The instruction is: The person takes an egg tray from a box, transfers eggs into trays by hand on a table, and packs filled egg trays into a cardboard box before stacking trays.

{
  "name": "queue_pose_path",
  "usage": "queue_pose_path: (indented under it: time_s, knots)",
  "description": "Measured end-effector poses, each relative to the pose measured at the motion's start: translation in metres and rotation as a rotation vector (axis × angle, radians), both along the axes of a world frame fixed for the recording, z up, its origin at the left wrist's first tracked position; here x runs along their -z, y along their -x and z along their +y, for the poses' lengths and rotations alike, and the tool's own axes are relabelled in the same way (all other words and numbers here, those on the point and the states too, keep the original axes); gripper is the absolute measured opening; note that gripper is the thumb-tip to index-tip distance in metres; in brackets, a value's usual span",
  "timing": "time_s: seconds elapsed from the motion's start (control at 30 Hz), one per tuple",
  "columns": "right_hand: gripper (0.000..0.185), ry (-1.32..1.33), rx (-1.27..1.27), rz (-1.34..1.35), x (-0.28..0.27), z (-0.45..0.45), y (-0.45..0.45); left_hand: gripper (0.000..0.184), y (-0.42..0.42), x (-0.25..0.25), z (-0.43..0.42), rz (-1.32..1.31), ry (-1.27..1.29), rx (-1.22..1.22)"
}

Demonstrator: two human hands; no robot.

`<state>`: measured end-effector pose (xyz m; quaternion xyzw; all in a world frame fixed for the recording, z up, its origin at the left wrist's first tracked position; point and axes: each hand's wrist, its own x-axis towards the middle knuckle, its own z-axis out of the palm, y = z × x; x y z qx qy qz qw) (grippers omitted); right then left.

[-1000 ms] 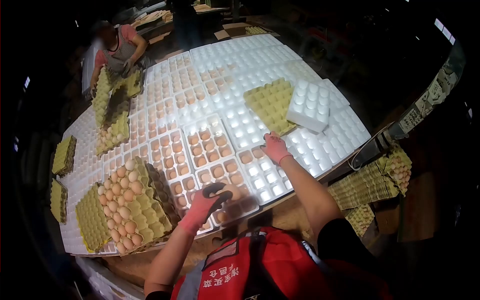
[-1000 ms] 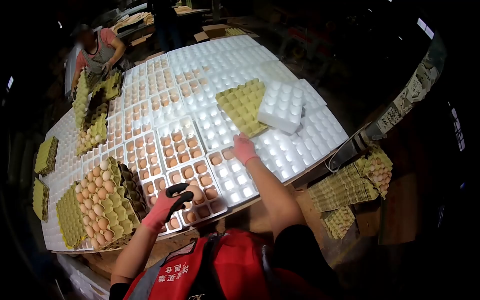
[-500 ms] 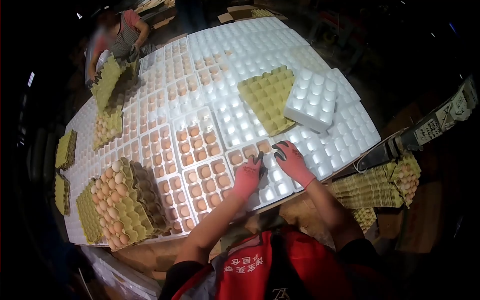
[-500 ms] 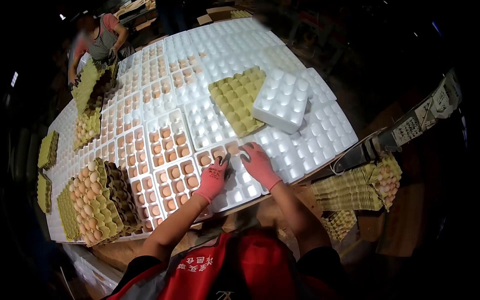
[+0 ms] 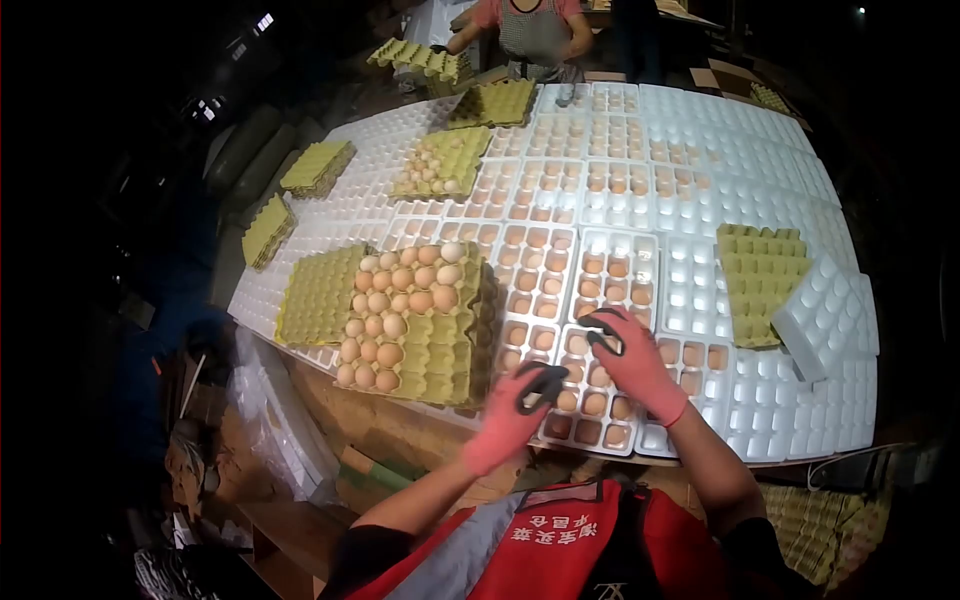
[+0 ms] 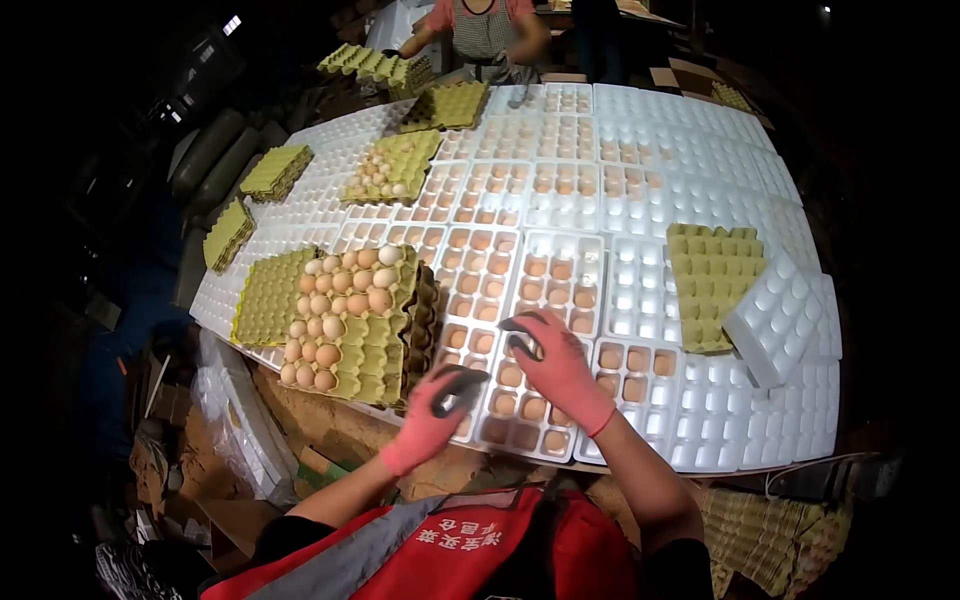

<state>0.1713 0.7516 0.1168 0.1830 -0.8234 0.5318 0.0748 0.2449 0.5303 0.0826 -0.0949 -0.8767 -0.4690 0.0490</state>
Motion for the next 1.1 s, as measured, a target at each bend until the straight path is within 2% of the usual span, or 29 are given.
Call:
queue_pose_path:
  time_s: [0.03,0.07,0.1,0.13,0.17,0.23,0.27,0.33,0.37,0.4,0.43,0.5,0.53,0.57,0.63,0.67,0.77,0.8,0.9,0.97,1.0,1.03,1.1]
  knots:
    - [0.036,-0.054,-0.206,-0.087,-0.021,-0.033,0.010,0.045,0.003,-0.056,-0.033,0.114,-0.104,-0.100]
    - [0.040,-0.113,-0.290,-0.019,-0.021,-0.070,0.020,0.044,0.016,-0.091,-0.066,0.065,-0.046,-0.182]
    - [0.044,-0.147,-0.279,0.102,-0.006,-0.114,0.032,0.041,0.030,-0.089,-0.104,0.210,0.054,-0.292]
    - [0.044,-0.219,-0.276,0.175,-0.023,-0.148,0.039,0.038,0.042,-0.106,-0.122,0.228,0.136,-0.298]
    - [0.053,-0.378,-0.237,0.337,-0.009,-0.182,0.058,0.034,0.059,-0.092,-0.148,0.332,0.174,-0.270]
    - [0.051,-0.877,-0.290,0.190,-0.010,-0.228,0.083,0.034,0.084,-0.082,-0.174,0.323,0.448,-0.195]
    - [0.049,-0.836,-0.275,0.165,-0.011,-0.237,0.088,0.047,0.092,-0.082,-0.179,0.312,0.602,-0.117]
    - [0.044,-0.772,-0.259,0.104,-0.005,-0.240,0.090,0.048,0.116,-0.050,-0.199,0.251,0.805,-0.006]
    - [0.041,-0.502,-0.234,0.010,-0.002,-0.234,0.093,0.045,0.121,-0.042,-0.202,0.197,0.883,0.062]
    - [0.038,-0.229,-0.203,-0.082,0.000,-0.224,0.098,0.021,0.125,-0.037,-0.204,0.396,0.913,0.043]
    - [0.035,0.046,-0.167,-0.166,0.000,-0.214,0.105,0.026,0.130,-0.038,-0.210,0.329,0.821,0.081]
    - [0.040,0.737,-0.256,-0.653,-0.001,-0.195,0.129,0.038,0.134,-0.056,-0.217,0.195,0.635,0.162]
    - [0.051,0.665,-0.236,-0.689,-0.003,-0.190,0.134,0.035,0.130,-0.063,-0.220,0.136,0.404,0.096]
    - [0.052,0.256,-0.147,-0.416,-0.005,-0.198,0.134,0.036,0.126,-0.067,-0.221,0.038,-0.013,0.046]
    - [0.055,-0.550,0.050,0.127,-0.007,-0.227,0.129,0.040,0.148,-0.060,-0.242,-0.428,-0.627,0.060]
    - [0.054,-0.651,0.006,0.142,-0.004,-0.233,0.130,0.042,0.150,-0.080,-0.241,-0.518,-0.588,0.094]
    - [0.052,-0.950,-0.140,0.196,0.001,-0.248,0.145,0.042,0.167,-0.076,-0.226,-0.040,0.297,0.125]
    - [0.047,-0.844,-0.115,0.116,-0.028,-0.240,0.137,0.047,0.171,-0.066,-0.223,0.163,0.605,0.140]
    - [0.049,0.406,-0.143,-0.558,-0.041,-0.212,0.151,0.044,0.191,-0.048,-0.224,0.356,0.866,0.283]
    - [0.053,0.486,-0.236,-0.534,-0.057,-0.208,0.153,0.044,0.193,-0.056,-0.228,0.119,0.614,0.221]
    - [0.055,0.279,-0.267,-0.424,-0.045,-0.212,0.166,0.041,0.181,-0.089,-0.229,-0.183,0.318,0.139]
    - [0.057,-0.153,-0.150,-0.037,-0.029,-0.221,0.173,0.035,0.162,-0.132,-0.232,-0.491,-0.051,0.039]
    - [0.058,-0.832,-0.004,0.118,-0.026,-0.253,0.167,0.039,0.190,-0.085,-0.262,-0.596,-0.774,0.107]
